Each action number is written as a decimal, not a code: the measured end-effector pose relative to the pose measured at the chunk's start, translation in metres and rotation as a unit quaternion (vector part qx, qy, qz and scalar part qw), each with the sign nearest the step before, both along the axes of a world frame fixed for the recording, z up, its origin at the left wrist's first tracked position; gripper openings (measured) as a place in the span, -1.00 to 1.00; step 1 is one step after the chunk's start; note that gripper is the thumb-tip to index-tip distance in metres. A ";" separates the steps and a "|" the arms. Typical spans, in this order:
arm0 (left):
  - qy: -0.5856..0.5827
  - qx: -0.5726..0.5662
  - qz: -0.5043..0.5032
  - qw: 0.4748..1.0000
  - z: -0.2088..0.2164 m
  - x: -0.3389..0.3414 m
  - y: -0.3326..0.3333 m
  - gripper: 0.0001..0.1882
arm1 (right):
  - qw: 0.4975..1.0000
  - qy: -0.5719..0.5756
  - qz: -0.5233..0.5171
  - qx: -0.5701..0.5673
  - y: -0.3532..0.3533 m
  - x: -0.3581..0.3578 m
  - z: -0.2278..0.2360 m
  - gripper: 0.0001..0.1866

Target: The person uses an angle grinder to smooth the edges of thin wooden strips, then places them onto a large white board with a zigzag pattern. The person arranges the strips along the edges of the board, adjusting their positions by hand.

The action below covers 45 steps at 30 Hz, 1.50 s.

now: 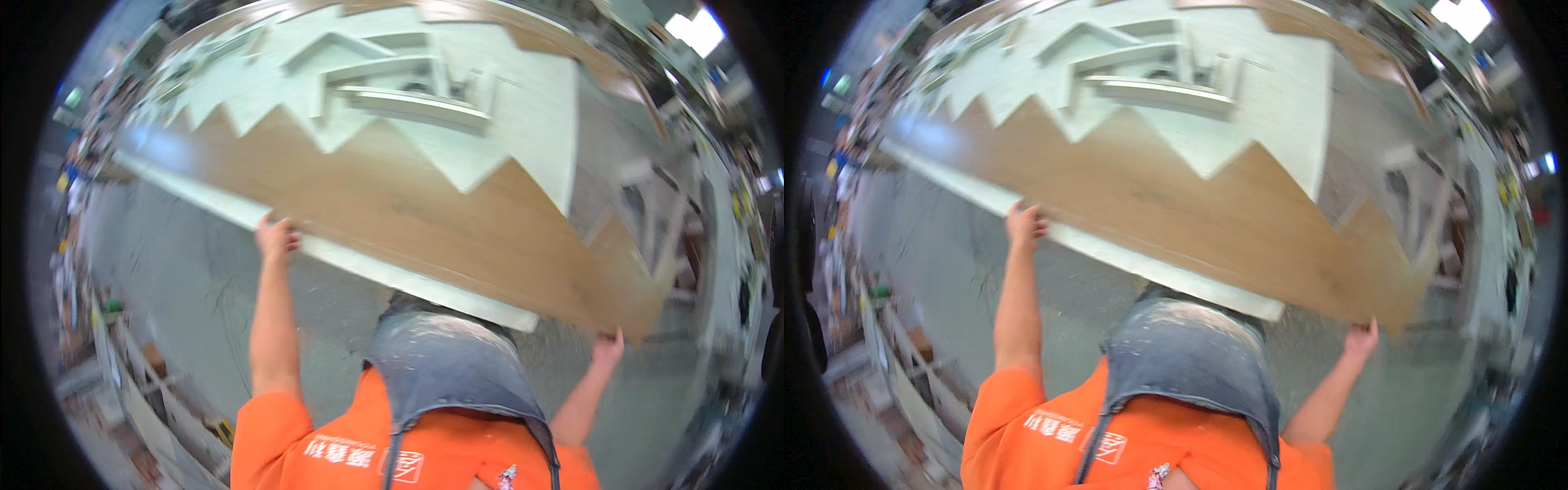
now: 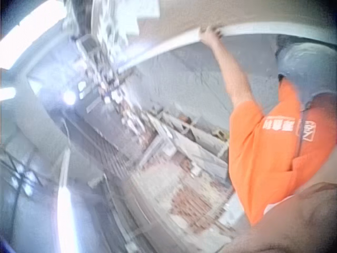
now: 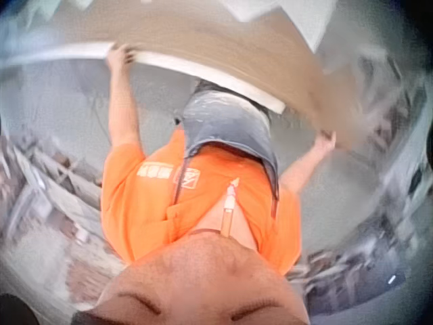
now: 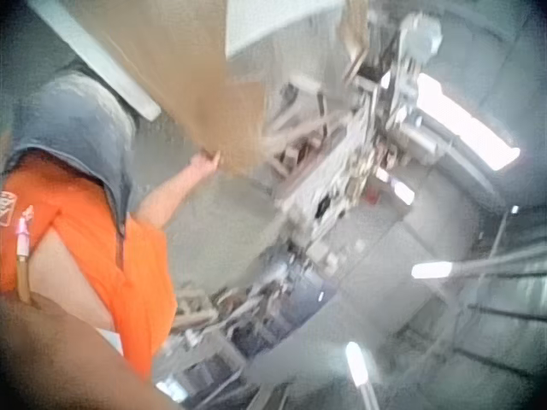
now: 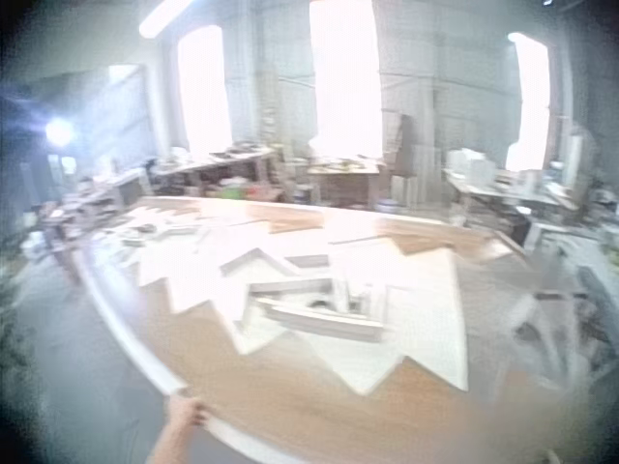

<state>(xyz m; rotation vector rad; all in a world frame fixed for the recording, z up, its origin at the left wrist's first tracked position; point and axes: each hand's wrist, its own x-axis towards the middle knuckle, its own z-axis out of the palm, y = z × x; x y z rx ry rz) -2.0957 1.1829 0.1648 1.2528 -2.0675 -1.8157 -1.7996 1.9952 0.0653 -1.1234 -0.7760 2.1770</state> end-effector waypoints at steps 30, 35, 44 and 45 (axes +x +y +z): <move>-0.404 -0.004 -0.007 0.915 -0.113 0.397 -0.042 -0.22 | 0.852 -0.315 0.413 -0.068 -0.329 -0.020 -0.052 -0.71; -0.380 -0.026 0.058 0.923 -0.152 0.527 -0.081 -0.23 | 0.725 -0.243 0.637 0.102 -0.435 -0.033 -0.040 -0.80; -0.332 -0.049 0.265 0.904 -0.184 0.737 -0.169 -0.37 | 0.473 -0.191 0.828 0.233 -0.701 -0.014 -0.002 -0.90; -0.333 -0.018 0.310 0.890 -0.170 0.768 -0.171 -0.38 | 0.427 -0.170 0.851 0.254 -0.741 -0.004 0.003 -0.87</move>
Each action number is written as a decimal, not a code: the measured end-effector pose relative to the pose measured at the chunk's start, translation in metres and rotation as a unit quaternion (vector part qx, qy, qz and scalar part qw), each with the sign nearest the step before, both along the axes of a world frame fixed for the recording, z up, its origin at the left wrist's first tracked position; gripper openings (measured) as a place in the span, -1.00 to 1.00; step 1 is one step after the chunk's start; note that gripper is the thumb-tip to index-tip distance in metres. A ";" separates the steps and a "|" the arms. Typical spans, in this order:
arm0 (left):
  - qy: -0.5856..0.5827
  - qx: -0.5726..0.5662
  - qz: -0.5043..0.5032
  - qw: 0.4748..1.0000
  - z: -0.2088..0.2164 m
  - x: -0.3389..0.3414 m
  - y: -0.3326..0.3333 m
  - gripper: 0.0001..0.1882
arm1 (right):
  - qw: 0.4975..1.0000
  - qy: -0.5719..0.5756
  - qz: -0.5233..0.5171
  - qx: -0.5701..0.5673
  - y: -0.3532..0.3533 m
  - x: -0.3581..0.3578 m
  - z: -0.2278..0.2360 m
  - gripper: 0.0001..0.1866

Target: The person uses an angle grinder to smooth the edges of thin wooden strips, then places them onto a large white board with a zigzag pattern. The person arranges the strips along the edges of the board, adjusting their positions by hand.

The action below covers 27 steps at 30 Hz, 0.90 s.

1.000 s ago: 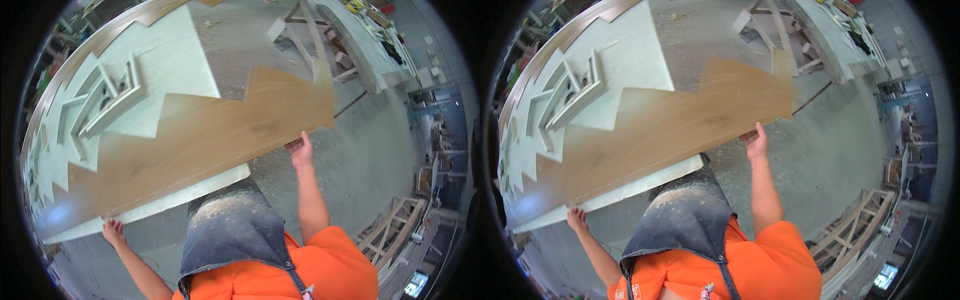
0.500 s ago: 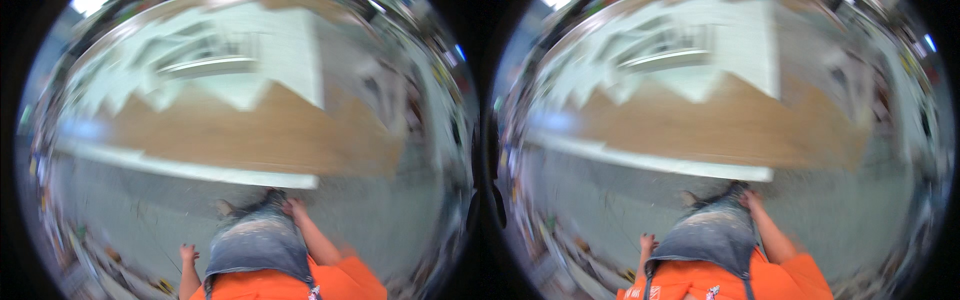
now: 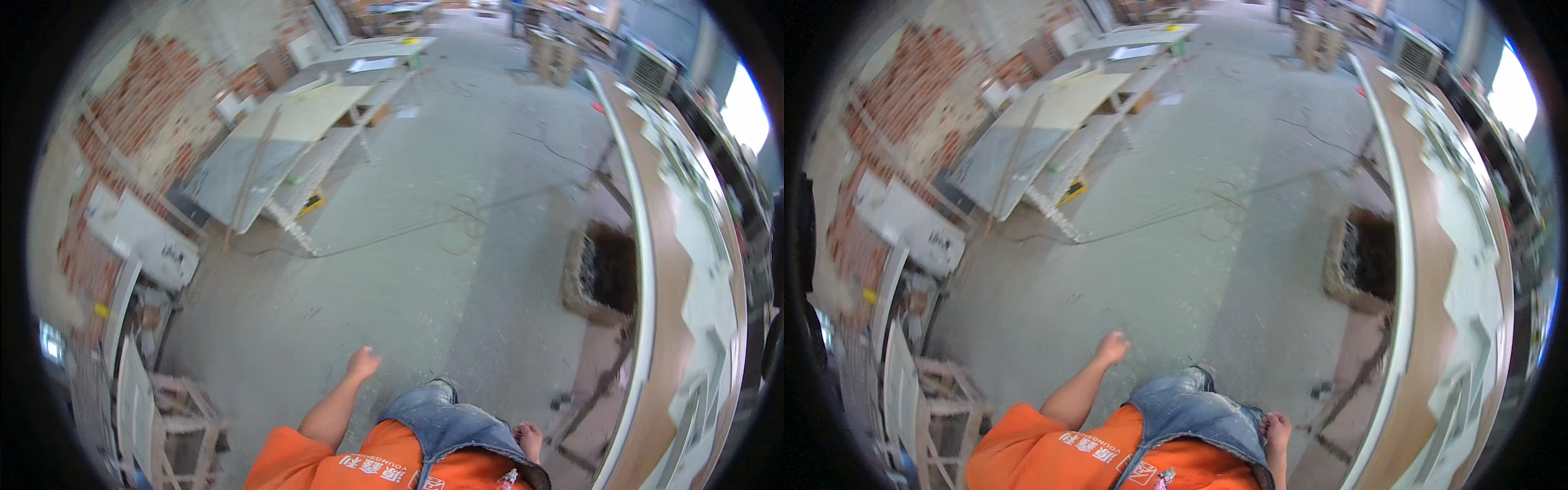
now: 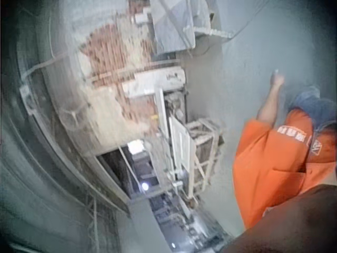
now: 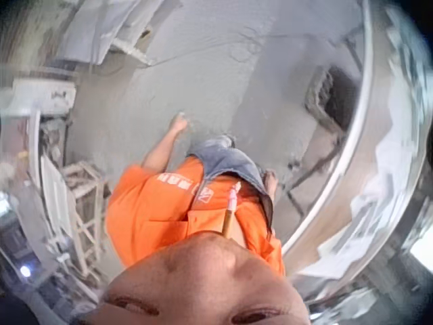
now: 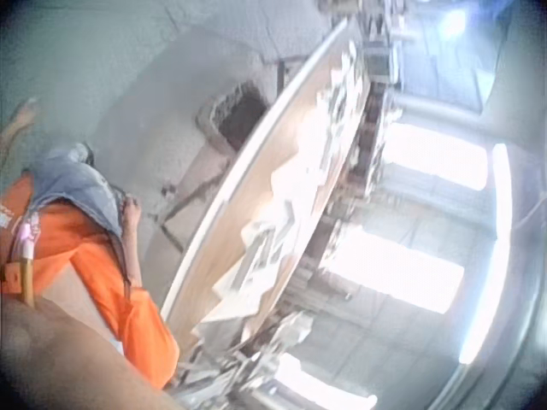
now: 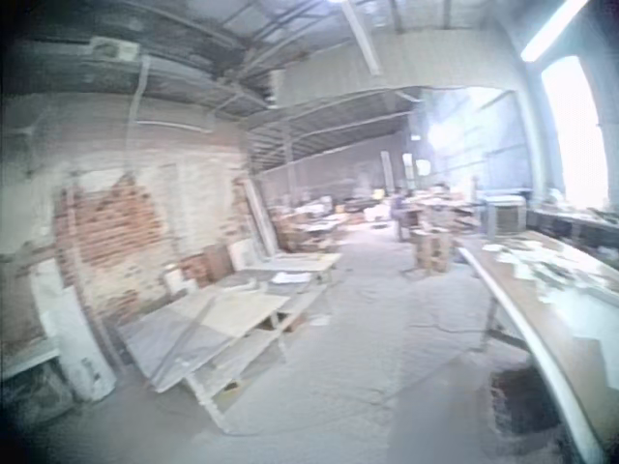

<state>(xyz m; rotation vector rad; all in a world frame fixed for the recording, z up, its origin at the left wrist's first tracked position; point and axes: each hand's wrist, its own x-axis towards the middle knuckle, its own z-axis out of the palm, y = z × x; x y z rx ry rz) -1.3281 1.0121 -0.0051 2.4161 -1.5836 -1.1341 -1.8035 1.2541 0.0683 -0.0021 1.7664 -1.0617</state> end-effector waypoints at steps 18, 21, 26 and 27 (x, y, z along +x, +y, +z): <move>-0.060 -0.155 0.284 0.944 0.067 0.191 -0.180 -0.61 | 0.836 0.230 0.498 -0.027 -0.515 0.097 -0.100 -0.75; -0.126 -0.183 0.281 0.934 0.078 0.242 -0.242 -0.64 | 0.832 0.207 0.511 -0.055 -0.614 0.145 -0.097 -0.76; -0.151 -0.240 0.305 0.909 0.104 0.322 -0.335 -0.68 | 0.871 0.108 0.473 -0.082 -0.726 0.205 -0.027 -0.76; -0.156 -0.236 0.314 0.906 0.103 0.344 -0.359 -0.68 | 0.872 0.118 0.468 -0.080 -0.742 0.209 -0.029 -0.76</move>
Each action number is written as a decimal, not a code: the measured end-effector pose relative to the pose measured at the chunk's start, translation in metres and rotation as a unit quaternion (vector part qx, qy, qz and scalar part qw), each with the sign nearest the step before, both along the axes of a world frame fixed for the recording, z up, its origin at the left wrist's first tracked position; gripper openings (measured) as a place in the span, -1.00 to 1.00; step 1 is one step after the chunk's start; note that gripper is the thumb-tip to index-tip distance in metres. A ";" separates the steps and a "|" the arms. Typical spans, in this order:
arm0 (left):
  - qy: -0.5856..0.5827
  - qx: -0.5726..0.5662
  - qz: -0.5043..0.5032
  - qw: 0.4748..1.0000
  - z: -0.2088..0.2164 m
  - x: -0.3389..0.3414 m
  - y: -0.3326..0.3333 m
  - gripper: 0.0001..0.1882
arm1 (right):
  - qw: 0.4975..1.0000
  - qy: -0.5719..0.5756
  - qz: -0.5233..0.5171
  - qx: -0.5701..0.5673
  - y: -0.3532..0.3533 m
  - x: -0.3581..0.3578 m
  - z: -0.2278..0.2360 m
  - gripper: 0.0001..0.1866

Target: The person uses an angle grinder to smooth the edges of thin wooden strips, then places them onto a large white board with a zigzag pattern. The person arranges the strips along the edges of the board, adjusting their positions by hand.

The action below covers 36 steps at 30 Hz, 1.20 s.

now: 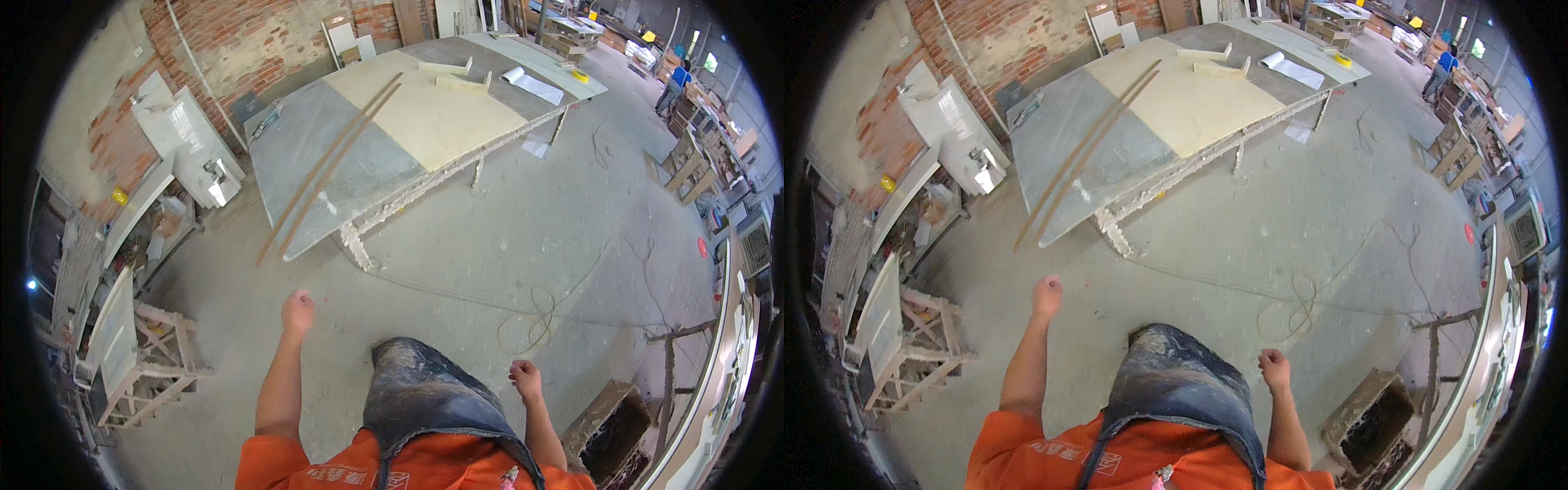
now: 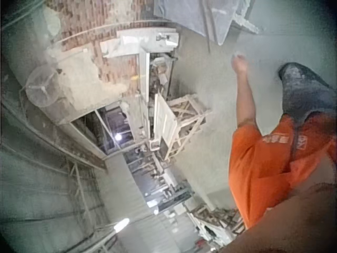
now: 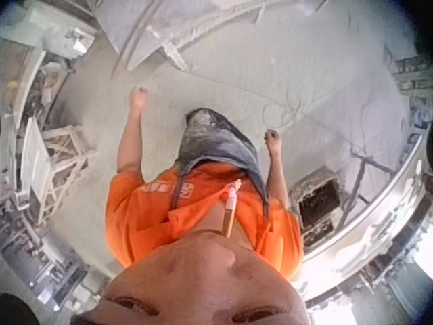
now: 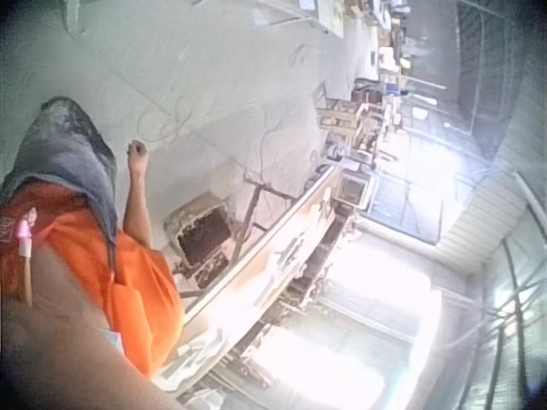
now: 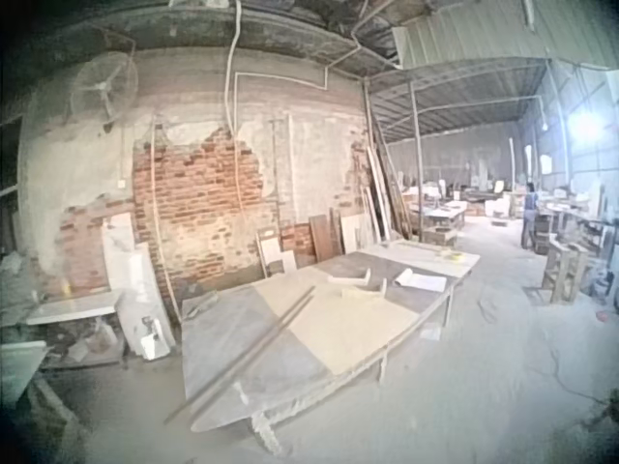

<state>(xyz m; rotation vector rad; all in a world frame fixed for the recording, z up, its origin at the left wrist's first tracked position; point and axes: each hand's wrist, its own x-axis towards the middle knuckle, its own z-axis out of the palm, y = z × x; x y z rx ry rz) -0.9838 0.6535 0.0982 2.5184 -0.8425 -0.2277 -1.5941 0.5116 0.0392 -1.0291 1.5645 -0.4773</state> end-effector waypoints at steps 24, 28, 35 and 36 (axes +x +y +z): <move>0.387 -0.066 -0.117 0.912 -0.077 0.392 -0.357 -0.61 | 0.949 0.273 -0.076 0.137 -0.031 0.268 0.037 -0.59; 0.575 0.096 -0.065 0.810 -0.074 0.459 -0.369 -0.58 | 0.960 0.230 -0.109 0.113 -0.035 0.268 0.023 -0.56; 0.420 -0.002 0.001 0.907 0.065 0.307 -0.398 -0.70 | 0.964 0.189 -0.161 0.097 -0.024 0.264 -0.002 -0.60; 0.398 -0.009 -0.002 0.917 0.090 0.280 -0.399 -0.70 | 0.966 0.180 -0.170 0.075 -0.020 0.258 -0.004 -0.60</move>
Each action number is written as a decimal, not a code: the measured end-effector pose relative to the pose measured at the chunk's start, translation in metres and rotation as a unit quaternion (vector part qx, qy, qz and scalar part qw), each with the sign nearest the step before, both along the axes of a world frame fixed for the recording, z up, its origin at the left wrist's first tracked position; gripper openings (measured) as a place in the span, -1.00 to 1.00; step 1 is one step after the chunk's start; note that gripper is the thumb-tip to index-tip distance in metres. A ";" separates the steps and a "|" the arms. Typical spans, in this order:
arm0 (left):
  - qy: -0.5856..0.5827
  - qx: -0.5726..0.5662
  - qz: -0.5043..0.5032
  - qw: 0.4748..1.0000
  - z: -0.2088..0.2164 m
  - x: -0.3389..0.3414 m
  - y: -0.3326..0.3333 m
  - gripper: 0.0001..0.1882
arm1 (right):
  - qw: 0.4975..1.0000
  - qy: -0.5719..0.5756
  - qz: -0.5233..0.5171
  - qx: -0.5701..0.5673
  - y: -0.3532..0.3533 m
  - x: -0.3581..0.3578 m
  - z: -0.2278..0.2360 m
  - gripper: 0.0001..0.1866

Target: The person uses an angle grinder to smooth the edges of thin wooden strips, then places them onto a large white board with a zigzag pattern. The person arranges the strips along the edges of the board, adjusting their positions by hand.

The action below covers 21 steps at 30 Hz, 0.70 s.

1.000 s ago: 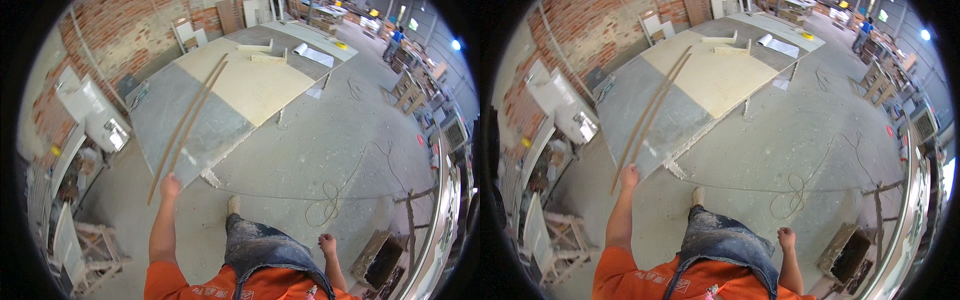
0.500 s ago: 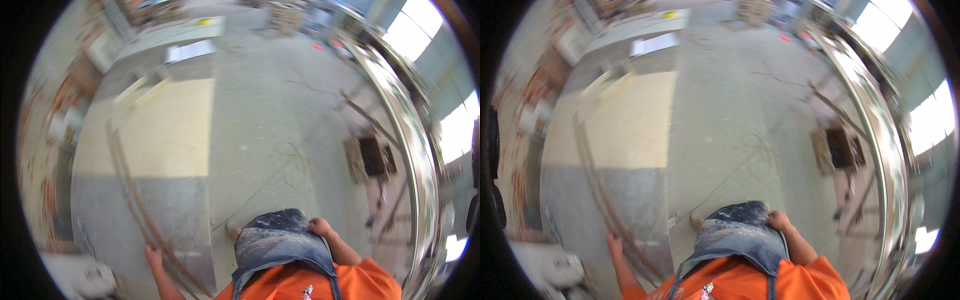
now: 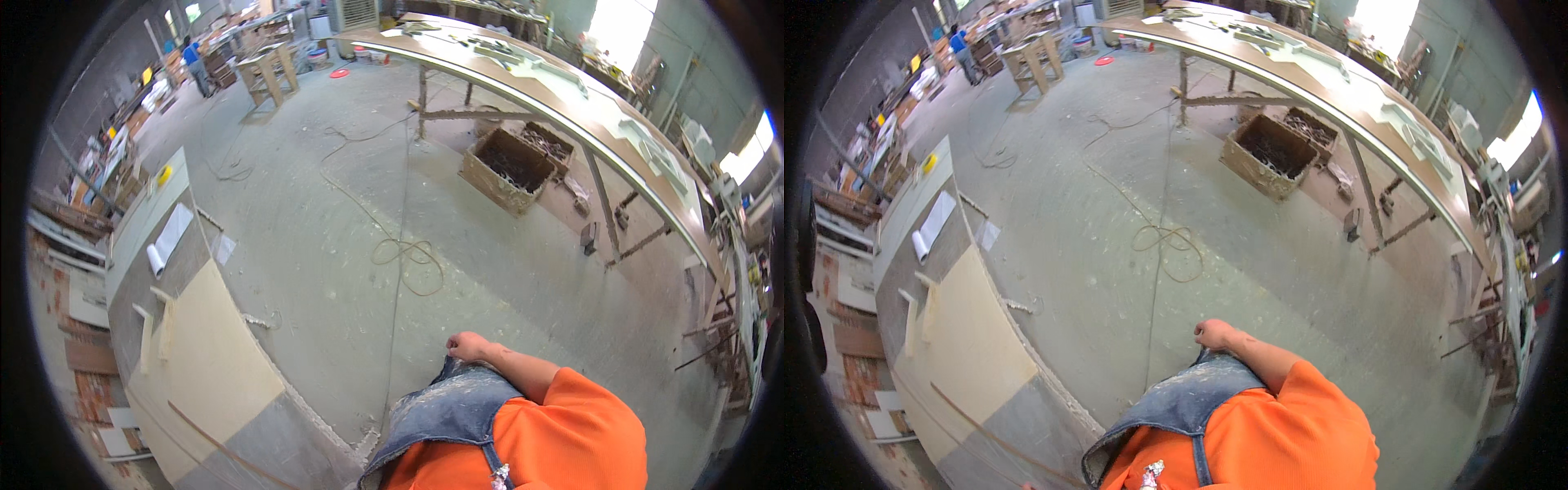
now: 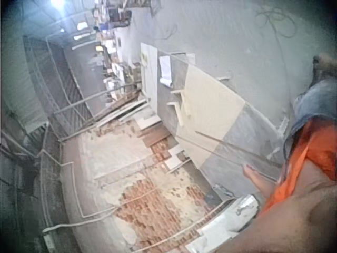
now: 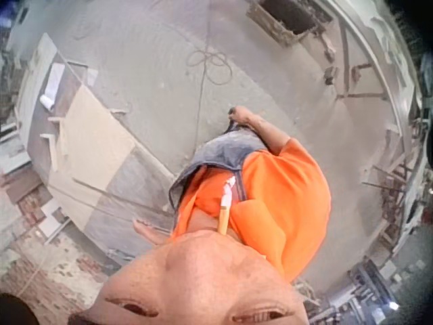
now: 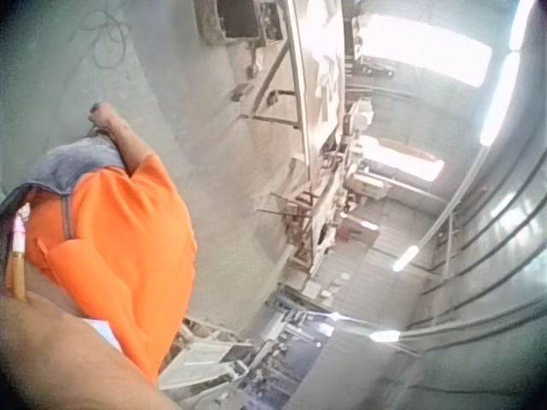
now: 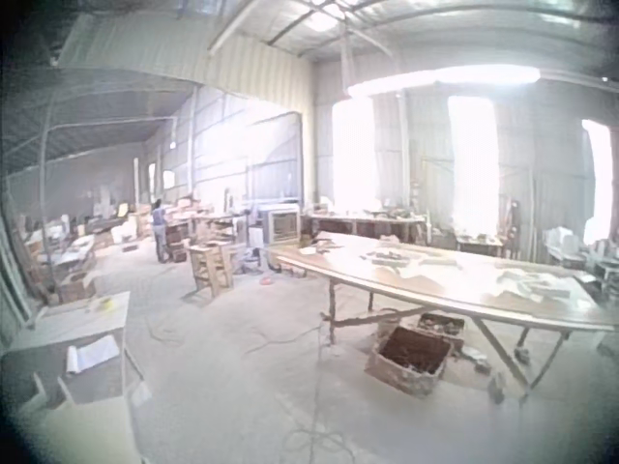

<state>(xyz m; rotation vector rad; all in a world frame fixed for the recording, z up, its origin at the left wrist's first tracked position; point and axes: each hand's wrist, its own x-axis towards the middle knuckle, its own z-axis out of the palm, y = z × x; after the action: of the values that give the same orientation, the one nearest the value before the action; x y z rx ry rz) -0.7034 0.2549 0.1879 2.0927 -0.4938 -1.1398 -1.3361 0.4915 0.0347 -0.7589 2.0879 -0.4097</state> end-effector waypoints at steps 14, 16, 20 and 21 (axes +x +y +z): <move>0.228 -0.480 -0.221 0.818 0.206 -0.511 -0.057 -0.69 | 0.929 -0.039 0.105 -0.352 -0.015 -0.171 0.139 -0.32; 0.291 -0.508 -0.314 0.748 0.245 -0.582 -0.027 -0.69 | 0.901 -0.023 0.101 -0.422 -0.009 -0.185 0.184 -0.17; 0.349 -0.529 -0.410 0.656 0.265 -0.734 0.016 -0.66 | 0.885 0.087 0.014 -0.458 0.014 -0.246 0.182 -0.04; 0.361 -0.533 -0.440 0.626 0.269 -0.766 0.028 -0.65 | 0.881 0.110 -0.013 -0.459 0.020 -0.264 0.177 -0.02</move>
<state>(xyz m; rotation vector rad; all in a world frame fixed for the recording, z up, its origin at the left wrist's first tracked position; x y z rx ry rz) -1.4690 0.2825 0.4573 0.1854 -1.3971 -1.4790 -1.5999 0.5118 0.2118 -1.3587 2.0537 -1.4431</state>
